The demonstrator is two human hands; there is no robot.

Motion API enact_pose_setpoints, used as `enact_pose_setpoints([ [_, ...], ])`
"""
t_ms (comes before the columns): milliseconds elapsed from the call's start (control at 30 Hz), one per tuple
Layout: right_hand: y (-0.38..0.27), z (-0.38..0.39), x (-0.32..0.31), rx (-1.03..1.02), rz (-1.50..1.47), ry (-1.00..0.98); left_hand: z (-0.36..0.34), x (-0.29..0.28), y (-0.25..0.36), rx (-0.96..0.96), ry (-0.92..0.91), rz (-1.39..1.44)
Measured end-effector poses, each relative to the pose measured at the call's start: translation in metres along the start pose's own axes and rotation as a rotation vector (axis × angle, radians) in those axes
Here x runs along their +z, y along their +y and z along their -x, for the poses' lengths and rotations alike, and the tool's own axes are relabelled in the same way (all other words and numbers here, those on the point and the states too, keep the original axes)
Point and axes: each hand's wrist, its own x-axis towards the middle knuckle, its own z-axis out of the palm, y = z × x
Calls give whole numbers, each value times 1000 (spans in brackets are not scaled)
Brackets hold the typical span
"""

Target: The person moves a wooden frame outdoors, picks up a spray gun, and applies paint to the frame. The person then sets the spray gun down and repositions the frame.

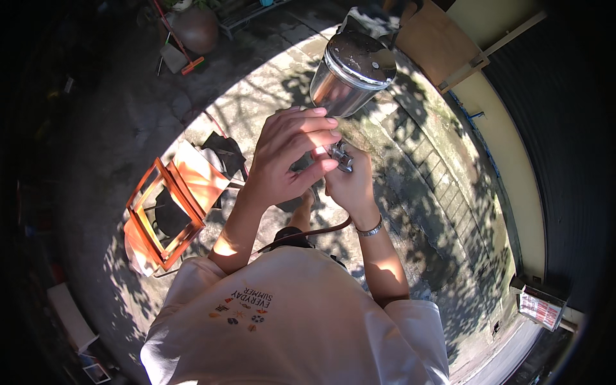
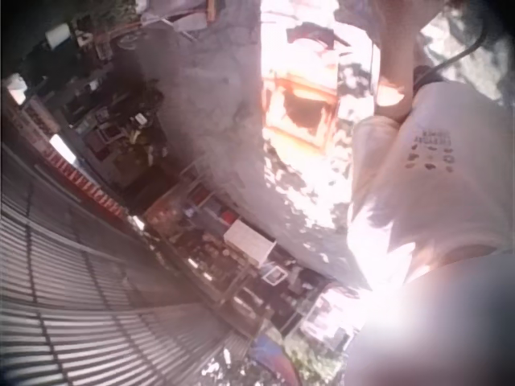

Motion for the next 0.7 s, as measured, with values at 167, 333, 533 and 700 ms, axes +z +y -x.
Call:
enact_pose_setpoints([
  [167, 15, -107, -15, -135, 107, -34, -60, 33, -105, 1, -2, 94],
  [333, 19, -205, -23, -91, 96, -152, -97, 44, -179, -96, 3, 93],
  [533, 20, -295, -16, -107, -2, -149, -148, 28, -234, -90, 132, -106],
  [700, -1, -391, -41, 68, 187, -208, -223, -76, -205, 560, 967, -172],
])
